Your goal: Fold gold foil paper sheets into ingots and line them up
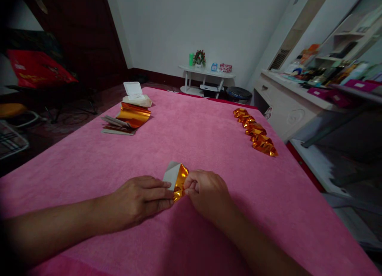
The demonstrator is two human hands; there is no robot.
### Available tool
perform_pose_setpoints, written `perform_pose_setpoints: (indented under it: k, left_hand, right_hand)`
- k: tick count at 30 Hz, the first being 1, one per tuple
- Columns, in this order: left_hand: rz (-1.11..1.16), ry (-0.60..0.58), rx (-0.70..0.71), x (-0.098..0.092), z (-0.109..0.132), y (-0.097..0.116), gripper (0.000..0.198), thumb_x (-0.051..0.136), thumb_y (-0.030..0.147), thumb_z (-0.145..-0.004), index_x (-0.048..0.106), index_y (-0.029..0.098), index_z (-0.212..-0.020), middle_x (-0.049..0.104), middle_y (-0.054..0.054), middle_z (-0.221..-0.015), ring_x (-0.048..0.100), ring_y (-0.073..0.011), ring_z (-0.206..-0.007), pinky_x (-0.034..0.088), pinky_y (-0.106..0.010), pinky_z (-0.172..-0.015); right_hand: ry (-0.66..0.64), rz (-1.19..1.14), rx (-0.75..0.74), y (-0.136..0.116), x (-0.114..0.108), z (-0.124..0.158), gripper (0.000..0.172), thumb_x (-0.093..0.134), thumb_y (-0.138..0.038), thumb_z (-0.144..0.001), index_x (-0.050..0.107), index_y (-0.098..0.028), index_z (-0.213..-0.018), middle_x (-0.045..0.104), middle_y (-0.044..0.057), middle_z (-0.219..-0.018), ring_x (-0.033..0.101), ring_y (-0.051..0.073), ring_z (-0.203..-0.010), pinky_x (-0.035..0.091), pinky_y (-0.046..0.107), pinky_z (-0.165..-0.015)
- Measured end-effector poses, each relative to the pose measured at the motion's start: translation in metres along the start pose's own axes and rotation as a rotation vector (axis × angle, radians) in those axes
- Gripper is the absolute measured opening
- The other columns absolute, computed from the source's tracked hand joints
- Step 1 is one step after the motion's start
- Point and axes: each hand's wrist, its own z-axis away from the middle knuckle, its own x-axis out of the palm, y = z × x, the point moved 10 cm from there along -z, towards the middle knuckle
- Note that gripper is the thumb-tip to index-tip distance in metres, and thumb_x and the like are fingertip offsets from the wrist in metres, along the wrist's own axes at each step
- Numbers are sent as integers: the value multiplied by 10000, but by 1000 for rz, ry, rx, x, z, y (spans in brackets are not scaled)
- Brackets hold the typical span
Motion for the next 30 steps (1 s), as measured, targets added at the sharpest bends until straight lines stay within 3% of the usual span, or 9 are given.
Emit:
perform_pose_setpoints:
  k: [4, 8, 14, 20, 30]
  left_hand:
    - [75, -40, -6, 6, 3, -2, 205, 447, 187, -928, 638, 176, -1000, 684, -60, -929, 627, -166, -894, 514, -297, -809]
    - [287, -28, -60, 6, 4, -13, 243, 458, 134, -903, 614, 183, -1083, 674, -59, -1023, 621, -160, -947, 506, -298, -847]
    - [656, 6, -256, 9, 3, -40, 168, 528, 173, -889, 667, 175, -983, 660, -42, -939, 608, -119, -877, 491, -241, -806]
    - [733, 24, -336, 13, 0, -48, 135, 568, 150, -862, 698, 180, -884, 620, -26, -907, 585, -113, -871, 478, -234, -796]
    - [701, -12, -467, 21, -1, -59, 95, 585, 168, -841, 679, 181, -843, 539, -25, -912, 538, -140, -869, 457, -269, -786]
  right_hand:
    - [41, 64, -122, -22, 1, 11, 200, 475, -73, -743, 626, -204, -737, 602, 6, -735, 503, 132, -639, 316, 251, -583]
    - [-39, 65, -242, -44, 15, 28, 243, 420, -22, -759, 601, -185, -747, 583, 30, -784, 500, 144, -688, 316, 254, -588]
    - [-23, -98, -195, -34, 15, 28, 256, 447, -8, -756, 617, -197, -726, 562, 1, -753, 513, 122, -693, 328, 240, -600]
    - [-14, -140, -149, -28, 16, 24, 210, 511, -35, -746, 625, -203, -692, 545, -13, -724, 502, 112, -662, 324, 237, -581]
    - [-7, -82, -210, -33, 15, 24, 180, 516, -40, -758, 569, -185, -665, 533, -9, -725, 488, 112, -668, 317, 239, -595]
